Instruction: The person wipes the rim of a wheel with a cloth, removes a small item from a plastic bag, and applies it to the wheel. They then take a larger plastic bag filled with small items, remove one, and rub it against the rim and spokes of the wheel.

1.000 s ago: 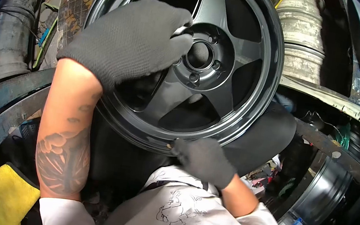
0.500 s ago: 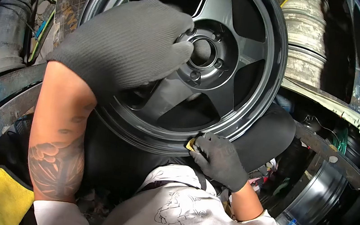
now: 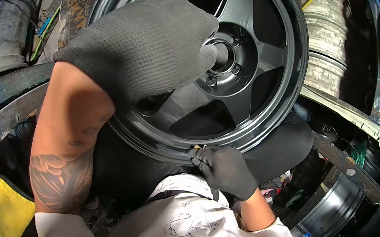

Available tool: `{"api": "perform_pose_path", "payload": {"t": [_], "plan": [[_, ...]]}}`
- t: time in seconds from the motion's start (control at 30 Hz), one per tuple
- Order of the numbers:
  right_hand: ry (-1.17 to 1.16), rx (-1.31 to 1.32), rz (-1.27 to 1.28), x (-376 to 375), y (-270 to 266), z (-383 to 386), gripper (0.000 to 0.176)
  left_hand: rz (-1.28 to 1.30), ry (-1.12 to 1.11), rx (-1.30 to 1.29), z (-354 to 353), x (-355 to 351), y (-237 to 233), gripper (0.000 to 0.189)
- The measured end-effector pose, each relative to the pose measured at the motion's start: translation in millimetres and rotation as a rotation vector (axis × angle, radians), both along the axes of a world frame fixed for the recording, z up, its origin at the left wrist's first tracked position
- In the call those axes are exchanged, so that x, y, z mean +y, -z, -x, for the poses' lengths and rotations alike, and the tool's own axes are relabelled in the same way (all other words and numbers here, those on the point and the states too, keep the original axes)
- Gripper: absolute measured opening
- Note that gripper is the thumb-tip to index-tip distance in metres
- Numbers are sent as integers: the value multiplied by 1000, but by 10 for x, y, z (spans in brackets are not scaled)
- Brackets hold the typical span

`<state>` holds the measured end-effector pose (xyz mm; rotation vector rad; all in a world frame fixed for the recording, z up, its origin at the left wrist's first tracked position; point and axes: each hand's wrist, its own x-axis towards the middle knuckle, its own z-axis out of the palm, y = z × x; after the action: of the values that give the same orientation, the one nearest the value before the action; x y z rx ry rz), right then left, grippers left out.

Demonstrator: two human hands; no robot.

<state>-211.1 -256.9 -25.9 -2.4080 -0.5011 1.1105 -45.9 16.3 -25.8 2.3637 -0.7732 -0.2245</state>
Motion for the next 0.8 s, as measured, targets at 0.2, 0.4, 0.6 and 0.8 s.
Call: {"api": "perform_pose_path", "payload": {"t": [0.2, 0.4, 0.6, 0.8], "plan": [[79, 14, -35, -12, 17, -22, 17, -87, -39, 157, -24, -46, -94, 33], [104, 160, 81, -122, -37, -65, 14, -90, -37, 114, 46, -4, -27, 35], [252, 162, 37, -62, -39, 42, 23, -44, -22, 157, -16, -68, -62, 39], [224, -48, -60, 67, 51, 190, 22, -20, -59, 34, 24, -84, -23, 34]]}}
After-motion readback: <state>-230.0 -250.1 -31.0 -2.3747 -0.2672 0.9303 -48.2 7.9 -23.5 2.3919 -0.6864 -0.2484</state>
